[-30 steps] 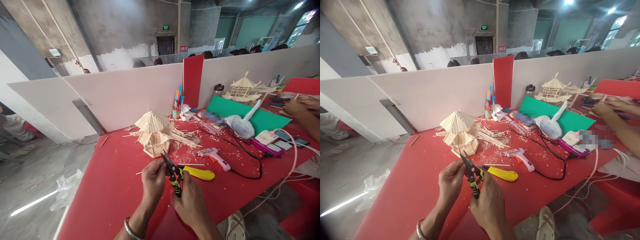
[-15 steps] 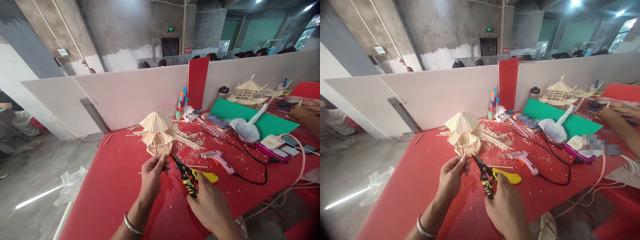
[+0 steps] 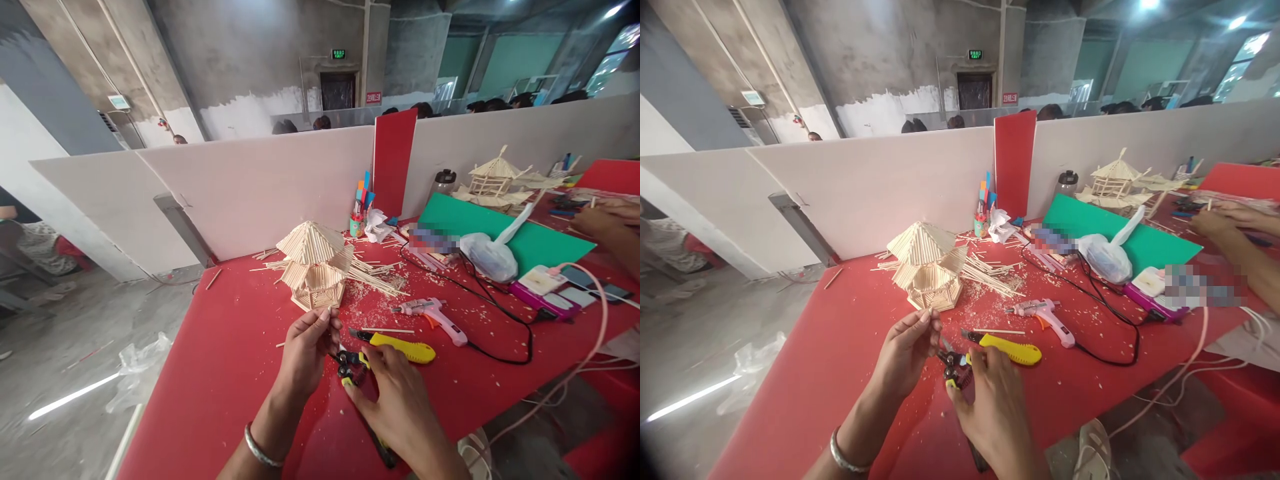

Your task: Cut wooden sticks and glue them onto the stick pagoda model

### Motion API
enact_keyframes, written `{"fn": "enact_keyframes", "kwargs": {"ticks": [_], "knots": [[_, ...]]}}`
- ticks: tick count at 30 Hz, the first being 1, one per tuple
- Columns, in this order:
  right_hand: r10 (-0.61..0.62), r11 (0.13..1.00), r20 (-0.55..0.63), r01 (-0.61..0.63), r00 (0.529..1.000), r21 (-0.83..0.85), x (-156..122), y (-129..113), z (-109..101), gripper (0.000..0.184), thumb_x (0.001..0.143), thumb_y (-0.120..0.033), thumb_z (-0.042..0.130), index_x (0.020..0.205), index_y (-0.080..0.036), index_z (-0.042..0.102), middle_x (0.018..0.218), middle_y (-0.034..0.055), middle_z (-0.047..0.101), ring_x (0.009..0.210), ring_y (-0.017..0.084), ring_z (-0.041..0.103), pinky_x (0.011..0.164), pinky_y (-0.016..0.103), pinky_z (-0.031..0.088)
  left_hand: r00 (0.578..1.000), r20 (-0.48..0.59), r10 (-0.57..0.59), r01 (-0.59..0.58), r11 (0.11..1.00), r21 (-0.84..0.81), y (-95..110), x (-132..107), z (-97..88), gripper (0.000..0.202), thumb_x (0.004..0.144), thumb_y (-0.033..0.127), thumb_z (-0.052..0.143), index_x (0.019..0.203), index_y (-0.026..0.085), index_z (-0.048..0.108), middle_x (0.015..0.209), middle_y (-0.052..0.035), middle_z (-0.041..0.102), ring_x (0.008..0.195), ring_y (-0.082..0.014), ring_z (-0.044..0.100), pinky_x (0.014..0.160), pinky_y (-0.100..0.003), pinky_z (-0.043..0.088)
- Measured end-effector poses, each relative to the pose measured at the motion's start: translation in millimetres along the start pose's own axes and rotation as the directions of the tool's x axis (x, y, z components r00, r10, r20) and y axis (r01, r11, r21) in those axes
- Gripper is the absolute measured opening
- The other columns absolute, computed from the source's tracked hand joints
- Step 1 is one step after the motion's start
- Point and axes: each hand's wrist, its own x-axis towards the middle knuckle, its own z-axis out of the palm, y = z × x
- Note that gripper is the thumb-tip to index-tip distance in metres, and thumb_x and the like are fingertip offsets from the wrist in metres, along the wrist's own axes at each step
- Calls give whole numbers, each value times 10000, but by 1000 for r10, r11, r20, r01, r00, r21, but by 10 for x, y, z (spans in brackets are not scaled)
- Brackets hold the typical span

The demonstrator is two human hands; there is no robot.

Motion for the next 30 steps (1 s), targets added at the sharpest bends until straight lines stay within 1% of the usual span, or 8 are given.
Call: {"fn": "enact_keyframes", "kwargs": {"ticks": [2,5,7,11,15,22,26,30], "knots": [[-25,988,-87,38,996,152,81,1,-102,287,875,-365,572,1121,-247,661,1045,97,658,988,268,616,858,416,485,999,20,-27,27,1000,-1,-17,-4,5,295,664,351,807,801,112,704,656,-17,628,479,-71,504,436,-187,383],[35,903,-219,63,975,425,250,-26,-271,262,958,-361,460,1010,-242,688,968,73,671,912,194,628,819,318,498,996,61,-65,63,998,23,-60,-22,23,287,677,354,800,803,112,710,655,-25,633,491,-81,517,452,-195,392],[71,843,-222,61,972,534,369,-55,-338,282,957,-394,470,992,-230,697,943,69,677,887,180,633,766,283,508,993,87,-75,70,996,55,-89,-41,41,283,690,361,791,798,111,715,665,-33,640,499,-86,519,460,-202,392],[71,759,-135,34,988,650,531,-90,-338,306,922,-441,527,990,-211,718,919,70,696,858,181,648,739,283,529,986,154,-62,34,984,177,-126,-63,63,281,750,389,741,744,111,707,605,-32,613,490,-94,496,485,-220,393],[66,723,-117,33,991,690,567,-83,-298,279,904,-427,552,925,-217,735,878,60,705,822,176,652,738,288,536,984,178,-27,-23,961,276,-141,-55,51,314,766,432,721,754,119,701,552,-20,586,481,-109,489,485,-230,385],[43,739,-130,57,991,672,552,-68,-291,249,905,-399,553,890,-223,728,867,49,693,827,171,645,748,280,514,991,131,17,-67,921,385,-160,-56,32,308,762,443,714,745,136,714,537,-15,595,483,-117,510,488,-232,385],[36,751,-157,77,987,655,537,-67,-264,247,909,-388,544,873,-220,721,834,44,675,795,165,630,707,272,501,989,144,25,-82,911,403,-178,-47,31,288,779,412,694,699,136,712,531,-15,589,480,-110,498,491,-230,375],[45,762,-167,74,985,643,533,-55,-245,251,912,-388,541,878,-213,718,828,44,669,794,165,625,703,269,501,989,146,-5,-53,920,389,-186,-45,42,287,780,398,694,686,128,707,527,-16,580,477,-107,496,491,-229,375]]}}
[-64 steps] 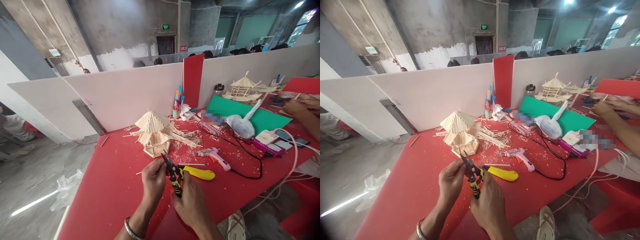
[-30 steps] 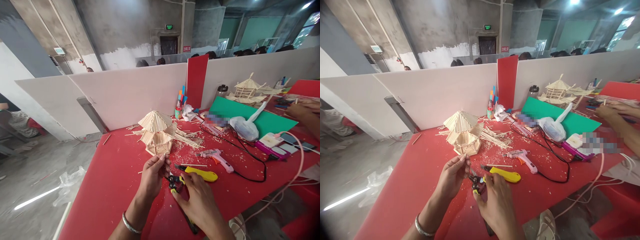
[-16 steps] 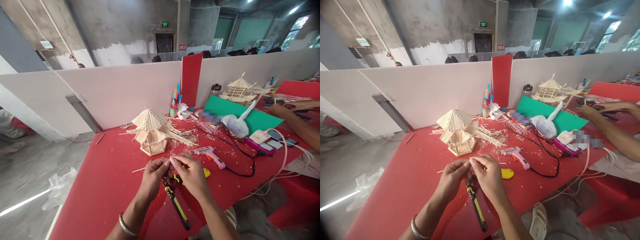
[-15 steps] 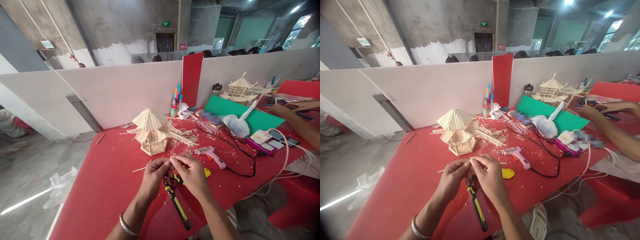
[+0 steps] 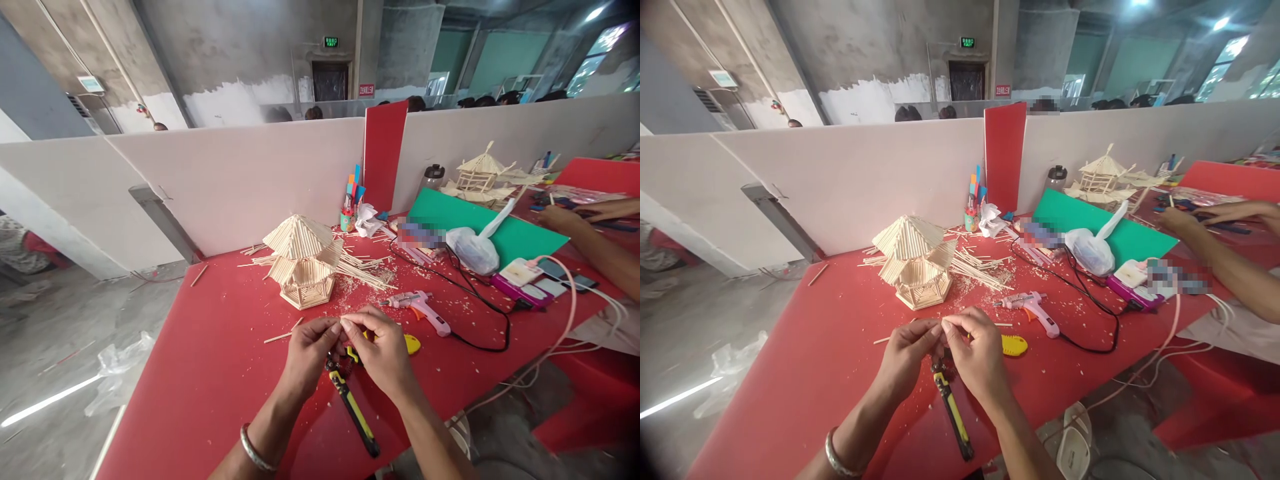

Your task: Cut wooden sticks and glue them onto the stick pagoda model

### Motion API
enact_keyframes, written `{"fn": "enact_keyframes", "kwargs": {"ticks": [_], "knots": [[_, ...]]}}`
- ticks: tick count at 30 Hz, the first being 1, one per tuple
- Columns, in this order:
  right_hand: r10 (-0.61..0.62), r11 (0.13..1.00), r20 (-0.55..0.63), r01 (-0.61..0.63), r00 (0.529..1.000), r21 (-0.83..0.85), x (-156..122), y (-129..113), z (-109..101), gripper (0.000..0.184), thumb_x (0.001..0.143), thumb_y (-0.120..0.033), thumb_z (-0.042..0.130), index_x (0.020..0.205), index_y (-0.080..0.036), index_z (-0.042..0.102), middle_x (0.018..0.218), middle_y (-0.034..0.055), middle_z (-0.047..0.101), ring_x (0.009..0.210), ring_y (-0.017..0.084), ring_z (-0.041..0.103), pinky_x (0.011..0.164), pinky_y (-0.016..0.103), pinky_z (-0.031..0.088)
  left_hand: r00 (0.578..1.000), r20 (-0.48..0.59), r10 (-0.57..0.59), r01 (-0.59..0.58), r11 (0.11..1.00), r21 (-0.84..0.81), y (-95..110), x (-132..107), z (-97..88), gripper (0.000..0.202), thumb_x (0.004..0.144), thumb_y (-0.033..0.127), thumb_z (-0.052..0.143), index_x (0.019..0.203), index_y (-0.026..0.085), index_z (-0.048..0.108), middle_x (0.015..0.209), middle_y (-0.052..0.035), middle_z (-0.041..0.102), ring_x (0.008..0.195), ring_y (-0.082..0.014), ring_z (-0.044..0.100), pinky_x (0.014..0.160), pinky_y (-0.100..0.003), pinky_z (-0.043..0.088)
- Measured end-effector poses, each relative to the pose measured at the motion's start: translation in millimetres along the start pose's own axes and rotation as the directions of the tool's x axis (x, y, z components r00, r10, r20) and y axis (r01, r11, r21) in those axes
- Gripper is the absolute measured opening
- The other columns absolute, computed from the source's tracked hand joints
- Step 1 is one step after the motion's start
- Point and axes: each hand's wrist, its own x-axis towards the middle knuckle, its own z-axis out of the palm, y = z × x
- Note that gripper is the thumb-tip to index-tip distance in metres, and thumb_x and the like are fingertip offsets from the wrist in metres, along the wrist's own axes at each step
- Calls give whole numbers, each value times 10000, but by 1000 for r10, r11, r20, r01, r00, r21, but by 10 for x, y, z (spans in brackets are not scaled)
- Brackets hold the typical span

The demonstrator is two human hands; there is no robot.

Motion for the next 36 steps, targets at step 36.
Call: {"fn": "enact_keyframes", "kwargs": {"ticks": [36], "knots": [[-492,824,-87,431,866,-367,-70,25,1,175,898,-156,603,1052,-201,672,838,44,608,786,157,535,704,296,454,972,132,-192,232,848,-477,-23,59,-62,265,695,347,815,720,126,671,564,3,545,519,-89,472,483,-211,339]]}}
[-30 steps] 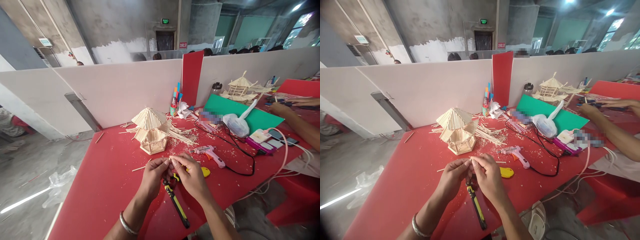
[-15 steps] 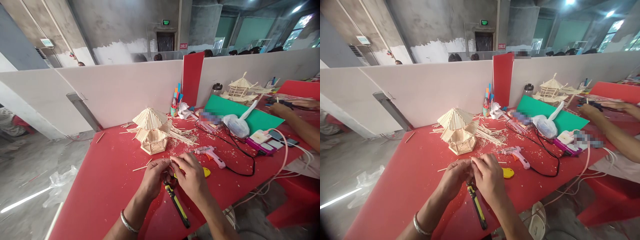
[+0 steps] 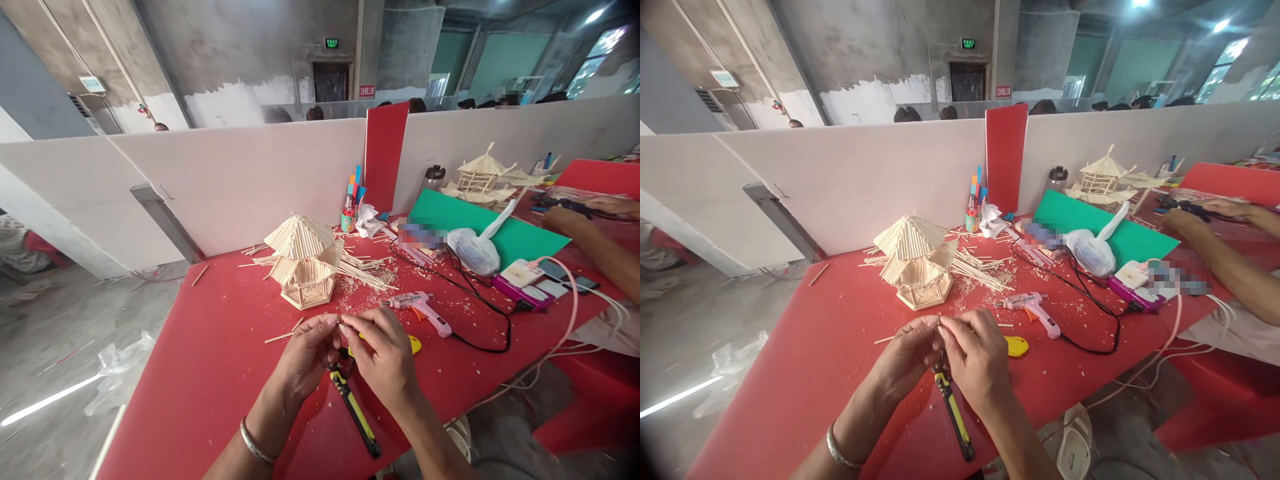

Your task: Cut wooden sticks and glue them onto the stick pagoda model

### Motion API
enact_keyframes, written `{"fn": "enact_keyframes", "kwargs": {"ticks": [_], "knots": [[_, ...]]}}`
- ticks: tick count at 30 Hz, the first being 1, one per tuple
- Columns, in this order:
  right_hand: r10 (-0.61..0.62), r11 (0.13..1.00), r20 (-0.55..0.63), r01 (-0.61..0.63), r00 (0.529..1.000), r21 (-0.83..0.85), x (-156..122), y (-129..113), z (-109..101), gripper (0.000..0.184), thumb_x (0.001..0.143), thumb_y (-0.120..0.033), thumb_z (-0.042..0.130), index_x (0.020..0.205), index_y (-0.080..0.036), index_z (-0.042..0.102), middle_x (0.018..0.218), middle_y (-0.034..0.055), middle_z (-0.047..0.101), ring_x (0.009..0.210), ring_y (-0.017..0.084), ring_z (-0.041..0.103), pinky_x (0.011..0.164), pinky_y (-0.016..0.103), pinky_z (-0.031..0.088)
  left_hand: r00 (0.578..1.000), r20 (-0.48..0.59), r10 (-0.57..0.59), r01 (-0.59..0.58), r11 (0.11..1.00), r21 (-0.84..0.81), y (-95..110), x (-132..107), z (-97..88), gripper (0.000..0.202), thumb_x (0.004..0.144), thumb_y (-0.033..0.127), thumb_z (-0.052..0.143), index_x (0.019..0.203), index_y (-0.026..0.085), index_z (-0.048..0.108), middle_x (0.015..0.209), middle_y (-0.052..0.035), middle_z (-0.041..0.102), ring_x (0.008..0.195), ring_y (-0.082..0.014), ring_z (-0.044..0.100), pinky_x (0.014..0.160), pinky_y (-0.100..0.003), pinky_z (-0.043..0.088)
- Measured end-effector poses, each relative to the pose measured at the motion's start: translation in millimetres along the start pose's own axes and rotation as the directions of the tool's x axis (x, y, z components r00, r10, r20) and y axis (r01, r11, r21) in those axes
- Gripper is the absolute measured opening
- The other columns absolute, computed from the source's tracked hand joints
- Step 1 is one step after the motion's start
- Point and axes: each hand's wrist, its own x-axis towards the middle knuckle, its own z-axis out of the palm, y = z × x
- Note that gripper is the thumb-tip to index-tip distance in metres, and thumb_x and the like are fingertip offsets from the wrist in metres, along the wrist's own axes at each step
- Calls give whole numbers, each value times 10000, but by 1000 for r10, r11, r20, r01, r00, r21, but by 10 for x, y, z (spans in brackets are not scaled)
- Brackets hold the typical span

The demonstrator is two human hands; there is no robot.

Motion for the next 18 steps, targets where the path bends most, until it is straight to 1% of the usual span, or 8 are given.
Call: {"fn": "enact_keyframes", "kwargs": {"ticks": [3,7,10,12,15,16,18], "knots": [[-17,1000,-14,17,1000,-12,6,-10,9,171,890,-135,605,1027,-198,685,801,40,599,760,154,521,677,289,439,999,42,-32,33,999,-22,-7,6,-6,275,700,344,811,685,125,645,564,12,519,500,-76,439,474,-209,324],[-32,998,-27,30,999,-57,-2,-35,46,132,883,-121,602,960,-172,695,772,48,600,743,158,516,669,292,425,996,72,-51,55,997,-51,-30,17,-19,287,698,329,817,651,121,625,569,10,500,515,-76,443,470,-201,316],[-32,996,-30,29,999,-83,-16,-53,64,124,886,-135,594,945,-172,697,781,53,612,744,162,524,674,295,431,995,77,-63,69,995,-75,-53,25,-31,303,685,331,830,639,116,622,561,12,492,508,-69,428,462,-190,313],[-28,997,10,29,1000,-69,-25,-27,41,149,899,-156,577,984,-188,695,807,51,624,756,159,545,687,289,447,997,53,-58,63,994,-90,-57,25,-36,310,669,329,845,640,115,622,558,13,493,506,-64,423,456,-180,313],[3,998,65,1,998,-62,-48,145,-83,194,921,-198,545,1060,-211,679,879,55,655,805,156,594,731,280,478,999,-24,-23,20,995,-97,-22,18,-34,309,636,298,870,657,115,623,574,14,511,514,-56,427,438,-157,303],[43,995,50,-38,998,-98,-62,242,-147,196,923,-210,538,1063,-214,676,899,59,666,824,161,606,749,284,484,999,-43,-7,3,995,-104,0,15,-31,311,625,286,877,665,114,621,590,15,520,514,-51,427,430,-150,298],[141,966,-20,-142,990,-214,-104,476,-293,205,923,-250,527,1058,-208,675,924,73,679,867,185,620,774,308,488,998,-62,22,-30,991,-128,49,12,-28,320,610,268,885,677,115,612,626,20,533,505,-37,413,417,-142,288]]}}
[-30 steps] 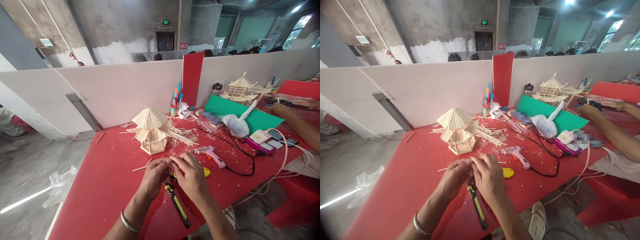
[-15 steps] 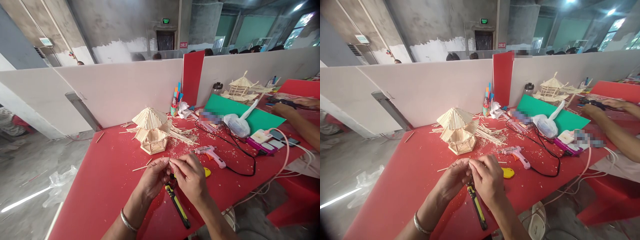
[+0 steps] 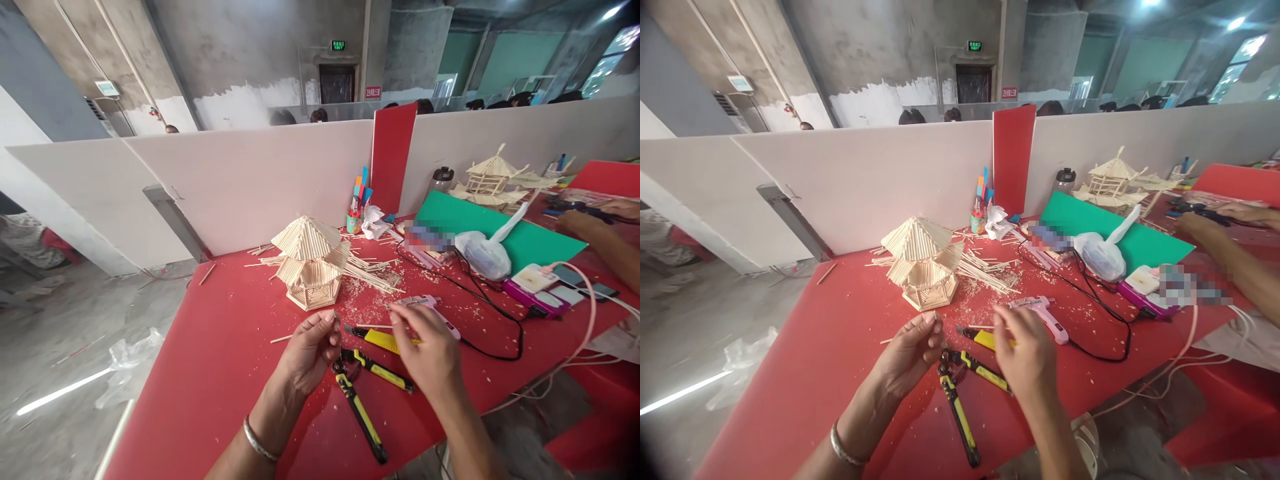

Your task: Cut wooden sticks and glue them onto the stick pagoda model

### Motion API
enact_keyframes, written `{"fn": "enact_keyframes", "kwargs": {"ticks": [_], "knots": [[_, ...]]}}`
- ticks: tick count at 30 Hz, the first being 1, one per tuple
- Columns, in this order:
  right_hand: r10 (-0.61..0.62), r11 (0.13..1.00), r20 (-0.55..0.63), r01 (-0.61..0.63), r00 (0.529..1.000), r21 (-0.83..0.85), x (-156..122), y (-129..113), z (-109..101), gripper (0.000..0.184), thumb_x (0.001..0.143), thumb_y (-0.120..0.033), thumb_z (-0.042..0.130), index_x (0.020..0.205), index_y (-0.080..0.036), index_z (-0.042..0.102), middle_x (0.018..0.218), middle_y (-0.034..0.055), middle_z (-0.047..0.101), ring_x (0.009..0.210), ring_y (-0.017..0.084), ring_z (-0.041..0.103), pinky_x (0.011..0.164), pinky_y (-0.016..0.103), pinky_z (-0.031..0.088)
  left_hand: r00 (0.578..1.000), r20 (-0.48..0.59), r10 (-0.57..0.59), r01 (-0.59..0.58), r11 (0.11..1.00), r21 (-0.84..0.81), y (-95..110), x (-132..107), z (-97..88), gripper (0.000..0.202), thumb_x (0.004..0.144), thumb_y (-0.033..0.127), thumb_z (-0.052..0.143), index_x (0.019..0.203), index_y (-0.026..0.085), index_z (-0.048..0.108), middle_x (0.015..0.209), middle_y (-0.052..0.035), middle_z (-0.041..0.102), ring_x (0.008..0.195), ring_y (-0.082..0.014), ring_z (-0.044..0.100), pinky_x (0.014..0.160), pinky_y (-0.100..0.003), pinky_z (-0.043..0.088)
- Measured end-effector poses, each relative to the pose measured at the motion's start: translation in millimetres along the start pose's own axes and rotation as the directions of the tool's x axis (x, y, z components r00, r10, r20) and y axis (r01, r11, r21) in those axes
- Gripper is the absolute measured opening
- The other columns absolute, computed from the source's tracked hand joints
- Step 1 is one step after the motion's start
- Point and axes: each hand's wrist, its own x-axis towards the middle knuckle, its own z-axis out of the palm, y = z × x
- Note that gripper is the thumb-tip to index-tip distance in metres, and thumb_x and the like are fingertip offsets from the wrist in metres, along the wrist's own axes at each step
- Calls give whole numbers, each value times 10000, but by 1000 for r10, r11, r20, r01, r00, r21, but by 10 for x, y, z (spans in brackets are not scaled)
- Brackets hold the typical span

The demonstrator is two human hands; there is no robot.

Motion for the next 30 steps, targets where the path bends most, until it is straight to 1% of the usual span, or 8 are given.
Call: {"fn": "enact_keyframes", "kwargs": {"ticks": [3,5,7,9,13,20,24,30], "knots": [[108,977,52,-96,993,-191,-29,370,-126,259,908,-351,514,1047,-208,680,951,99,685,945,251,623,764,358,491,999,-17,37,-38,998,-43,65,7,3,342,608,273,886,683,121,589,649,33,536,485,-22,391,404,-138,278],[147,969,55,-133,988,-209,-51,498,-176,281,909,-386,502,1016,-202,685,921,100,687,878,252,633,720,364,494,998,-34,51,-53,997,-63,97,13,-2,356,607,278,887,689,125,576,640,42,526,477,-19,383,399,-136,271],[161,978,46,-153,986,-142,-60,491,-185,278,917,-398,505,1001,-207,688,912,91,691,830,230,641,684,342,498,997,-48,64,-68,995,-77,124,15,-7,365,600,275,889,703,130,570,633,49,518,477,-19,381,396,-135,266],[142,990,51,-141,989,-26,-50,368,-155,253,927,-384,514,1002,-220,691,940,85,696,833,205,647,669,312,506,995,-66,78,-83,993,-83,149,12,-8,371,587,263,892,710,134,566,624,53,514,479,-23,382,394,-134,265],[36,990,27,-39,999,138,20,-51,-12,161,928,-298,549,963,-228,689,905,67,690,831,182,638,715,310,522,987,-114,111,-120,990,-76,198,5,0,359,585,262,884,693,134,566,616,46,531,478,-28,393,396,-142,281],[-194,964,-33,197,980,177,222,-734,370,129,894,-173,596,966,-212,696,802,41,654,759,153,569,703,292,473,976,-177,125,-136,990,-48,230,15,-28,317,609,295,845,691,142,580,583,47,537,470,-40,408,415,-156,309],[-259,955,-54,264,964,135,315,-858,527,138,887,-160,601,975,-206,698,779,37,650,764,155,568,706,292,466,971,-194,138,-141,990,-1,239,12,-52,333,609,328,838,656,144,564,542,49,515,474,-46,415,440,-163,328],[-331,942,-33,332,943,53,382,-853,569,156,875,-154,612,996,-200,700,765,34,643,740,158,559,683,298,461,967,-198,158,-157,987,24,241,1,-72,356,613,344,839,631,148,542,537,58,483,473,-46,406,448,-171,329]]}}
